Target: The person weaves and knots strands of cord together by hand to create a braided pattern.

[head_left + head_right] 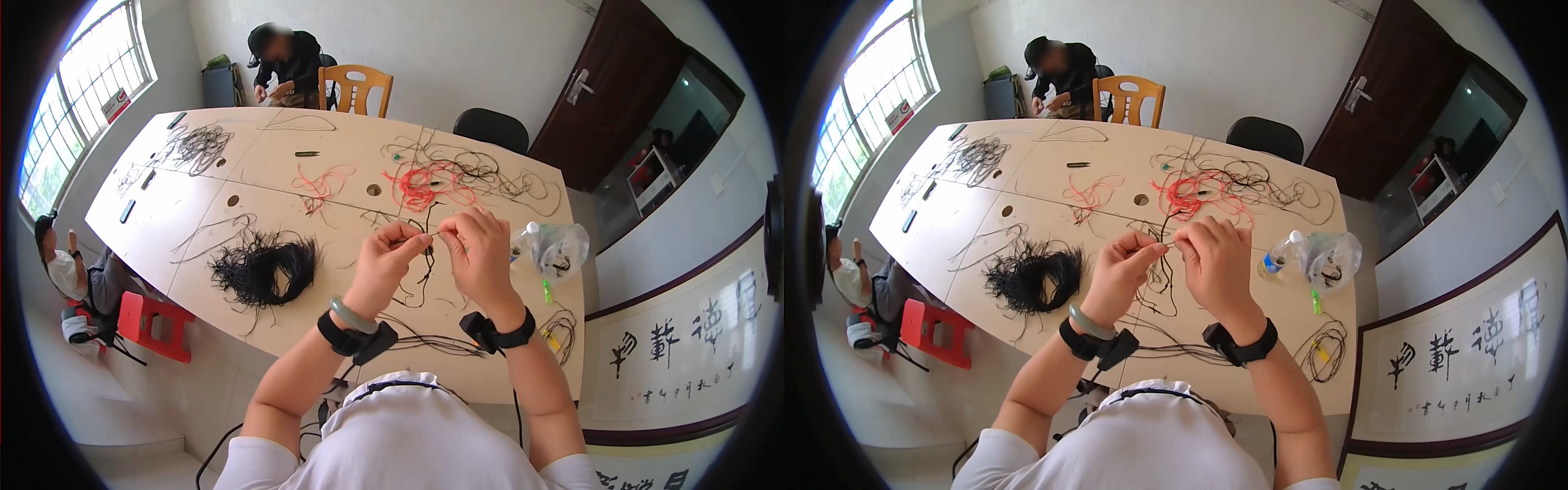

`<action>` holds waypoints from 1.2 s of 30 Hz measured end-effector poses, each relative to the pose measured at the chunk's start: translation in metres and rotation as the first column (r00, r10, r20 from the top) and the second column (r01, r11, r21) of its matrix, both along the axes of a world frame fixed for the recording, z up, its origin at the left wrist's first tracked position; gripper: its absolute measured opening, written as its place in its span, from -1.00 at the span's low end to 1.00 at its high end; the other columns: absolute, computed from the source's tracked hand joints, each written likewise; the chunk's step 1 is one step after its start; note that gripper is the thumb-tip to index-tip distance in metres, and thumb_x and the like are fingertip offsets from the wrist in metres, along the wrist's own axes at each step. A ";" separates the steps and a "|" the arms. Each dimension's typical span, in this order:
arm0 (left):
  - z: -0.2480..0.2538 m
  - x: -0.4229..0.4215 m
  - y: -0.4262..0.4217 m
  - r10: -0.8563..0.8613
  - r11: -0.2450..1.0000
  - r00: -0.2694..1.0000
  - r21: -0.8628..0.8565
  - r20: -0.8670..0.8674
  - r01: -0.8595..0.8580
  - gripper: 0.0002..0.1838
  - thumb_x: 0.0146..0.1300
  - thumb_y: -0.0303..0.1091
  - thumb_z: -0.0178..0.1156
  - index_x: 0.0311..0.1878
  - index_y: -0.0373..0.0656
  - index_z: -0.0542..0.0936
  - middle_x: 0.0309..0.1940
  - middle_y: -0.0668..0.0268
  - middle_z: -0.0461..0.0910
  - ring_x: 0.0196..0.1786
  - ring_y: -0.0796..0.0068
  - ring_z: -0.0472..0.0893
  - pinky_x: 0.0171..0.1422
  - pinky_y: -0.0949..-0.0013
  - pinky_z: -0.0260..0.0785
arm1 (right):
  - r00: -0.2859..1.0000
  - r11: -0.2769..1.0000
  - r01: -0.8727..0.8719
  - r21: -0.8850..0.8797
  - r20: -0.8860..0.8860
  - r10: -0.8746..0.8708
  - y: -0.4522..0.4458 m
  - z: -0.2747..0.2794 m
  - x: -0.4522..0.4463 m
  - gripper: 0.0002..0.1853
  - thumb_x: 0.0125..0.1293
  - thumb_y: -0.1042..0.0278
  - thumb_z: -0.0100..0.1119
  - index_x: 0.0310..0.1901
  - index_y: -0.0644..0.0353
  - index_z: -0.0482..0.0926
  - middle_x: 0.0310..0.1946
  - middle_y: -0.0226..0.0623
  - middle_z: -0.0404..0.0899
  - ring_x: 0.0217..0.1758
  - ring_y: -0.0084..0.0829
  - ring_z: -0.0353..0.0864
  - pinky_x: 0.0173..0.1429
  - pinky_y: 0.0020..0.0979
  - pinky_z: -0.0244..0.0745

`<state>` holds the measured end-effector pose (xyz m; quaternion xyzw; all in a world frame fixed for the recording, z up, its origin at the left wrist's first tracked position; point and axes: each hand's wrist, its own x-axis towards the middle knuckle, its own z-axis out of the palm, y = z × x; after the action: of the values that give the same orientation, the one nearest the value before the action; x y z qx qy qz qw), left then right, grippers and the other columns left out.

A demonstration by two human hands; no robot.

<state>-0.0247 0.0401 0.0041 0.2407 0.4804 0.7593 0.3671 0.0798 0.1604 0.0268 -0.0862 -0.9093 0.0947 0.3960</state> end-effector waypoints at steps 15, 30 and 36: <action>0.021 -0.057 0.027 -0.079 0.997 0.990 0.034 0.113 0.076 -0.89 0.31 -0.34 0.15 -0.28 -0.16 0.56 -0.41 0.47 0.51 -0.46 0.78 0.38 -0.43 0.69 0.26 | 0.966 0.821 -0.104 -0.561 -0.254 -0.051 0.001 -0.016 0.007 -0.92 0.23 0.45 0.17 -0.26 0.21 0.55 -0.42 -0.36 0.54 -0.51 -0.53 0.40 -0.43 -0.52 0.33; 0.015 -0.018 0.037 -0.096 0.980 0.944 0.197 0.315 0.034 -0.86 0.31 -0.33 0.15 -0.19 -0.19 0.54 -0.28 0.31 0.61 -0.25 0.58 0.57 -0.25 0.53 0.41 | 0.981 0.838 -0.048 -0.544 -0.181 -0.061 -0.034 -0.035 -0.021 -0.88 0.10 0.43 0.29 -0.30 0.18 0.60 -0.39 -0.32 0.52 -0.47 -0.42 0.43 -0.39 -0.46 0.35; 0.003 -0.028 0.022 -0.092 0.983 0.959 0.180 0.269 0.044 -0.89 0.28 -0.35 0.20 -0.24 -0.18 0.57 -0.35 0.35 0.62 -0.42 0.69 0.51 -0.39 0.62 0.34 | 0.973 0.669 -0.225 -0.709 -0.130 0.189 -0.022 -0.022 0.007 -0.88 0.18 0.44 0.22 -0.30 0.27 0.50 -0.40 -0.22 0.56 -0.41 -0.38 0.55 -0.33 -0.47 0.43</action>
<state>-0.0522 0.0621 0.0071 0.1797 0.3486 0.8110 0.4342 0.0869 0.1385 0.0050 -0.1284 -0.7940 0.4887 0.3380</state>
